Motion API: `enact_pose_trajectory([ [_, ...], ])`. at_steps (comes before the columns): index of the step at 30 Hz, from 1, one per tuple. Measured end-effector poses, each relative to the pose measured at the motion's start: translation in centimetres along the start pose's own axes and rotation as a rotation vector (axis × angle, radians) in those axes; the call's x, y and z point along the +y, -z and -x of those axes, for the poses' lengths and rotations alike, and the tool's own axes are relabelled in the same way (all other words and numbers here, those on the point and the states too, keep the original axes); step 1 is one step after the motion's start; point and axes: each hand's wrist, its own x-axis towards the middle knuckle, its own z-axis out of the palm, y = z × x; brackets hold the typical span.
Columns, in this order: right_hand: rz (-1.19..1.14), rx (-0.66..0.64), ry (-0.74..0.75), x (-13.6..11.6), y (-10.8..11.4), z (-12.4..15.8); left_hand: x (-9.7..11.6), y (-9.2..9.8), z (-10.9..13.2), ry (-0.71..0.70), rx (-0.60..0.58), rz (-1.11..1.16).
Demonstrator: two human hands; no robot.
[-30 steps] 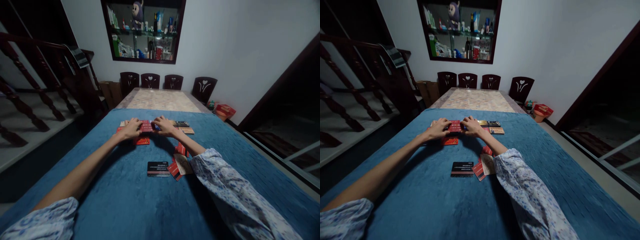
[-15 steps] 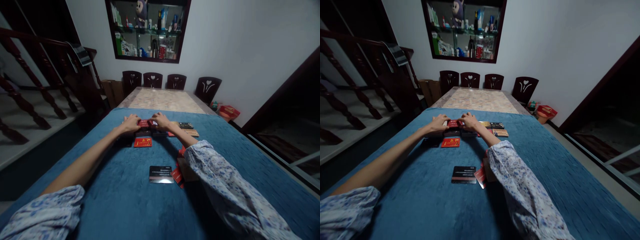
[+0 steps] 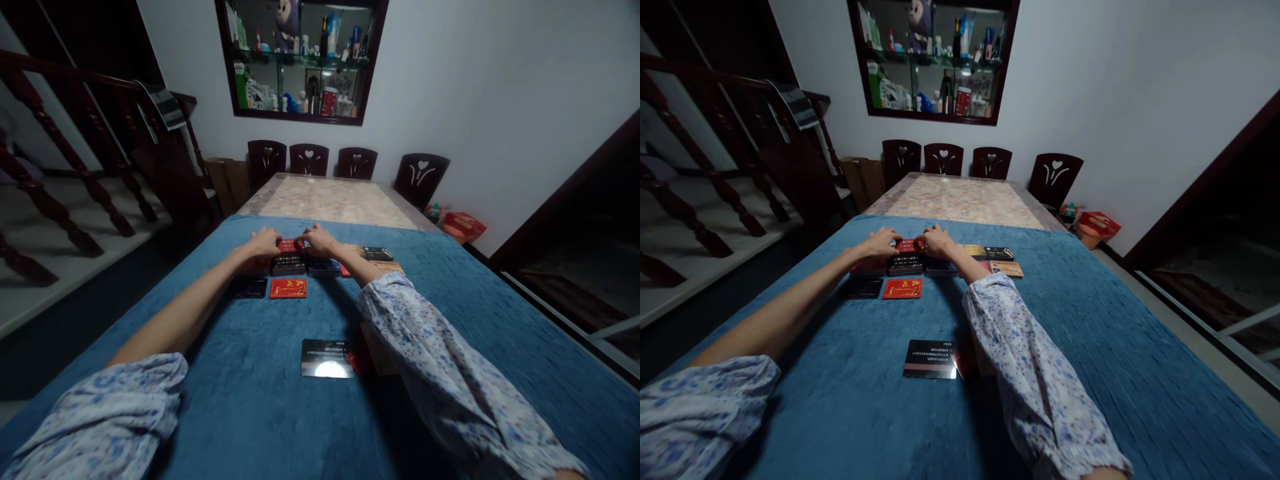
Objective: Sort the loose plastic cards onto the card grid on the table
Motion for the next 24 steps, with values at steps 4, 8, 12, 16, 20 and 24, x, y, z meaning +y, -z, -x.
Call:
enact_pose_trajectory([
  [4, 0.005, -0.007, -0.007, 0.0, -0.3, -0.3, 0.0, -0.2, -0.4, 0.014, -0.020, 0.018],
  [8, 0.012, -0.019, -0.013, 0.0, -0.5, -0.4, 0.0, -0.4, -0.7, 0.017, -0.046, 0.013],
  [12, 0.012, -0.043, -0.020, -0.1, -0.5, -0.5, -0.1, -0.7, -1.1, 0.011, -0.064, 0.034],
  [16, 0.021, -0.061, -0.024, -0.2, -0.5, -0.5, -0.6, -1.1, -1.6, 0.006, -0.064, 0.055],
  [20, 0.022, -0.059, -0.029, -0.2, -0.6, -0.6, -1.3, -1.4, -1.8, -0.059, -0.026, 0.091],
  [24, -0.003, -0.062, -0.024, -0.1, -0.6, -0.6, -1.8, -1.5, -1.8, -0.136, 0.020, 0.141],
])
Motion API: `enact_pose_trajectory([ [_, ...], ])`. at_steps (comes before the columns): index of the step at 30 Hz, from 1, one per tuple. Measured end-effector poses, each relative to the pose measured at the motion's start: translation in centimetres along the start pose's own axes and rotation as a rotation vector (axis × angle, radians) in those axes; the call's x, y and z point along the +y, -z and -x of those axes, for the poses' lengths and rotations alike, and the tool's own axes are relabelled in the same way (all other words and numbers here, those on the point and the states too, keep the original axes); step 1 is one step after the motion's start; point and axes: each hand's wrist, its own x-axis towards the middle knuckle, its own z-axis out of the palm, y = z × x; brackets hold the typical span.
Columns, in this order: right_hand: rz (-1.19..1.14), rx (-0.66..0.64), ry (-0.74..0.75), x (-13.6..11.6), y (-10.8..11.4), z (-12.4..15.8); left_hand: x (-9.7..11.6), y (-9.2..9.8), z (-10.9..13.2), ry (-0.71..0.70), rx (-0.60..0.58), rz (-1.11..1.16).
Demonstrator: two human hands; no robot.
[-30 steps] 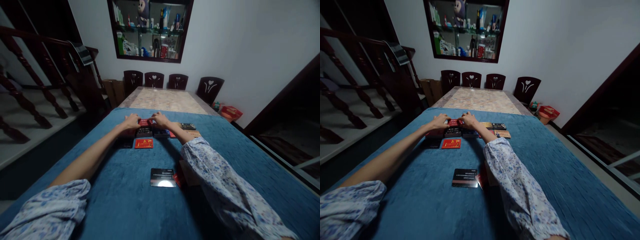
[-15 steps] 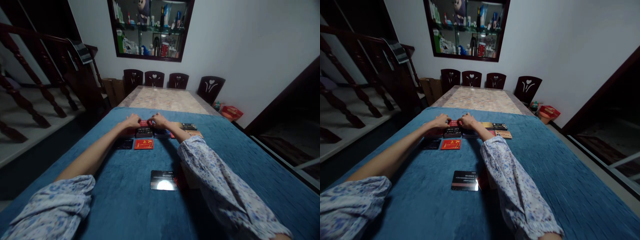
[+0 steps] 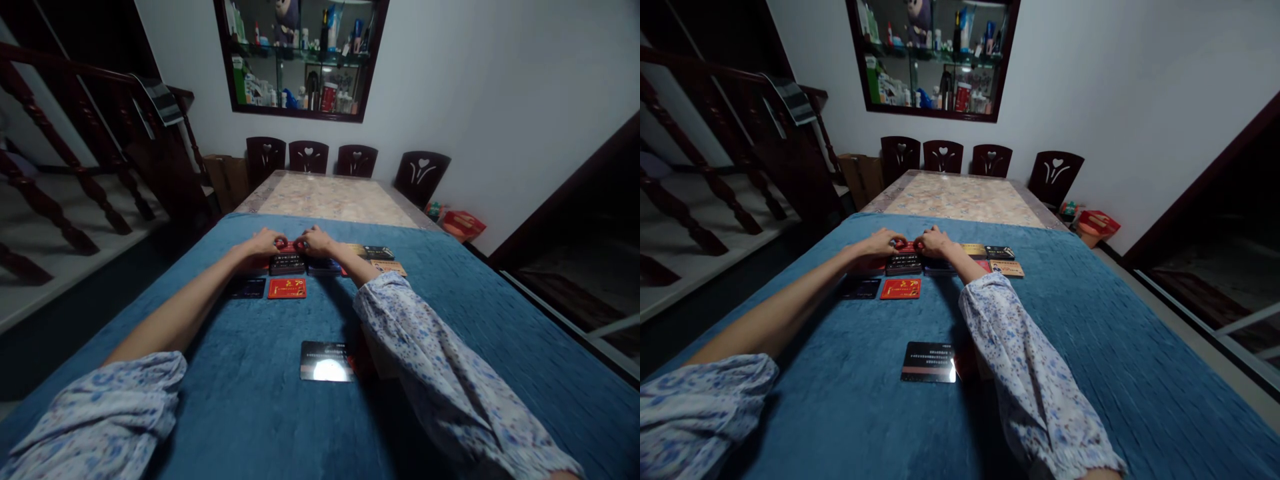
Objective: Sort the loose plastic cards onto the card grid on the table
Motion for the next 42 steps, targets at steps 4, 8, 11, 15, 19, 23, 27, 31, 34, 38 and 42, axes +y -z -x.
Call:
enact_pose_trajectory([
  [4, -0.025, 0.006, -0.001, 0.0, -0.1, 0.0, -0.2, 0.1, 0.0, -0.013, -0.012, 0.030],
  [8, -0.017, 0.010, -0.004, 0.0, -0.3, -0.2, 0.0, 0.3, 0.0, 0.009, -0.011, 0.017],
  [11, -0.001, 0.019, 0.002, 0.0, -0.5, -0.3, 0.1, 0.2, 0.1, 0.006, 0.005, 0.000],
  [15, 0.001, 0.038, 0.011, 0.0, -0.5, -0.3, 0.3, 0.1, 0.2, -0.019, 0.028, -0.005],
  [19, 0.010, 0.048, 0.013, 0.0, -0.3, 0.0, 0.2, -0.1, 0.3, -0.050, 0.051, 0.008],
  [23, 0.029, 0.069, 0.017, 0.3, -0.3, 0.0, 0.1, -0.3, 0.2, -0.061, 0.076, 0.023],
  [27, 0.029, 0.102, 0.031, 0.4, -0.2, 0.4, 0.1, -0.6, 0.1, -0.065, 0.149, 0.018],
  [31, 0.025, 0.132, 0.038, 0.1, 0.3, 1.3, 0.5, -0.9, 0.6, -0.103, 0.245, 0.021],
  [34, 0.038, 0.166, 0.058, 0.1, 0.5, 2.0, 1.2, -1.1, 1.2, -0.122, 0.310, 0.025],
  [38, 0.053, 0.205, 0.074, 0.3, 0.6, 2.8, 2.7, -1.4, 2.4, -0.143, 0.352, 0.019],
  [42, 0.065, 0.220, 0.069, 0.1, 0.7, 4.0, 4.5, -1.5, 3.5, -0.178, 0.371, 0.010],
])
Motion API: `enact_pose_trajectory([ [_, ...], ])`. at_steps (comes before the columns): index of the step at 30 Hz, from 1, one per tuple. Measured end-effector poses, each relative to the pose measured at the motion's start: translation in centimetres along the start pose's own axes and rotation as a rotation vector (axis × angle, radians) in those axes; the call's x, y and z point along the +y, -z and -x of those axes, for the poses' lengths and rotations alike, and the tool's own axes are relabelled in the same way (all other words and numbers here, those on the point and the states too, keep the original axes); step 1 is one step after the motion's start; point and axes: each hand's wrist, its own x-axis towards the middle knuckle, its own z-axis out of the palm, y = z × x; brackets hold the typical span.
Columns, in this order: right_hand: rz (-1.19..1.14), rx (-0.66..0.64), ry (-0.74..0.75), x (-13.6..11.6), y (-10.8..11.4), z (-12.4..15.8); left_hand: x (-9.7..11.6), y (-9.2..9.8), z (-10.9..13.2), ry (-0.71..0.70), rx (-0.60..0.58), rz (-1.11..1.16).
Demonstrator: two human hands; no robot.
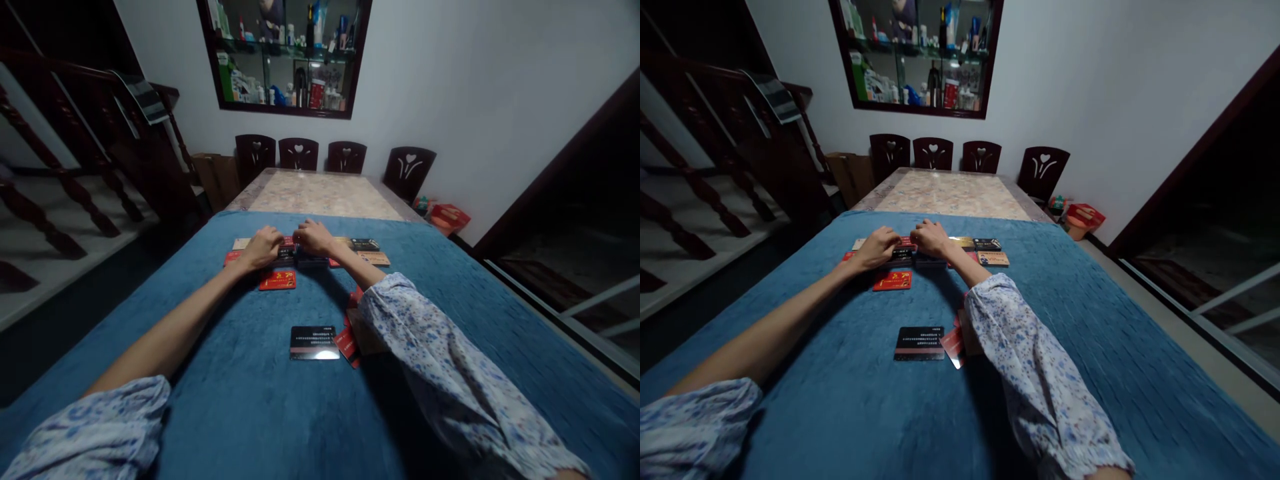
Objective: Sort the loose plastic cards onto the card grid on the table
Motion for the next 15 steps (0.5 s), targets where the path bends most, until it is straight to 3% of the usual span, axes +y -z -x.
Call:
enact_pose_trajectory([
  [15, 0.026, -0.011, 0.002, 0.0, 1.0, 6.1, 6.1, -0.4, 2.5, -0.099, -0.005, -0.002],
])
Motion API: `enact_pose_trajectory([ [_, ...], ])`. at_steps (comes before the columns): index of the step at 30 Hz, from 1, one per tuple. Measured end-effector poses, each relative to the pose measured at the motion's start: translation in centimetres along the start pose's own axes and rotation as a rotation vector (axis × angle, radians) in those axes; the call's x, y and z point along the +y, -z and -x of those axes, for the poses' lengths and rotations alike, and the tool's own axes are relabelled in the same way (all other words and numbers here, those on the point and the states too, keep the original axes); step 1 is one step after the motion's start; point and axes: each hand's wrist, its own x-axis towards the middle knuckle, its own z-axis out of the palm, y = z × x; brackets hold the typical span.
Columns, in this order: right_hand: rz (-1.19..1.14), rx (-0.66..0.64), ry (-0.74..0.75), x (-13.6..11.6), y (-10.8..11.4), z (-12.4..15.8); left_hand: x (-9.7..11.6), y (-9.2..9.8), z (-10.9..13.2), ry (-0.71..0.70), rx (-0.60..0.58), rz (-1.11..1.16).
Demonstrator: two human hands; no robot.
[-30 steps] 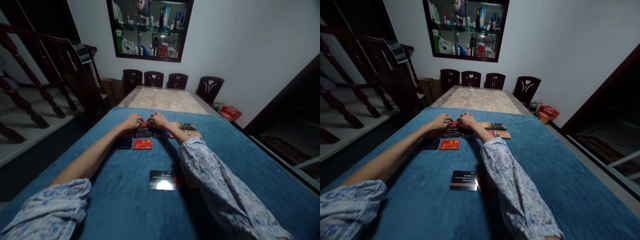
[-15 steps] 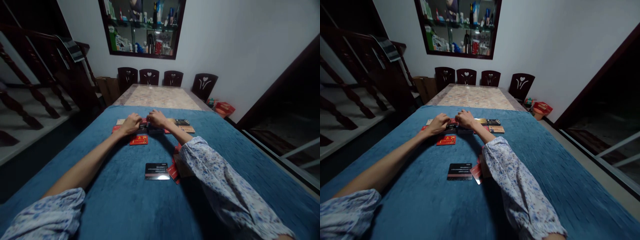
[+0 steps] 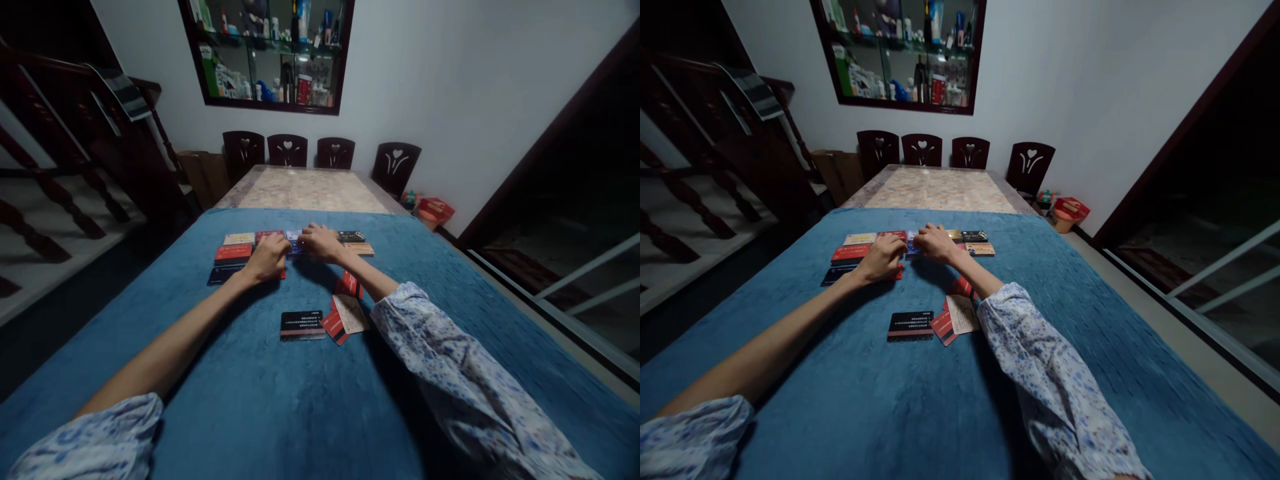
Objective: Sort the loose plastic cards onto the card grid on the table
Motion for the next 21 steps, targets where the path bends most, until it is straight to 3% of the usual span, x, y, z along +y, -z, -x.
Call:
enact_pose_trajectory([
  [8, -0.042, 0.038, -0.019, 1.1, 0.0, 4.1, 3.7, -0.9, 0.5, -0.062, 0.007, 0.025],
  [15, -0.090, 0.142, -0.033, 2.8, -1.3, 8.1, 6.0, -1.8, 0.7, -0.115, 0.048, 0.065],
  [21, -0.132, 0.212, -0.026, 4.4, -2.8, 11.4, 8.0, -1.9, 0.4, -0.111, -0.002, 0.083],
])
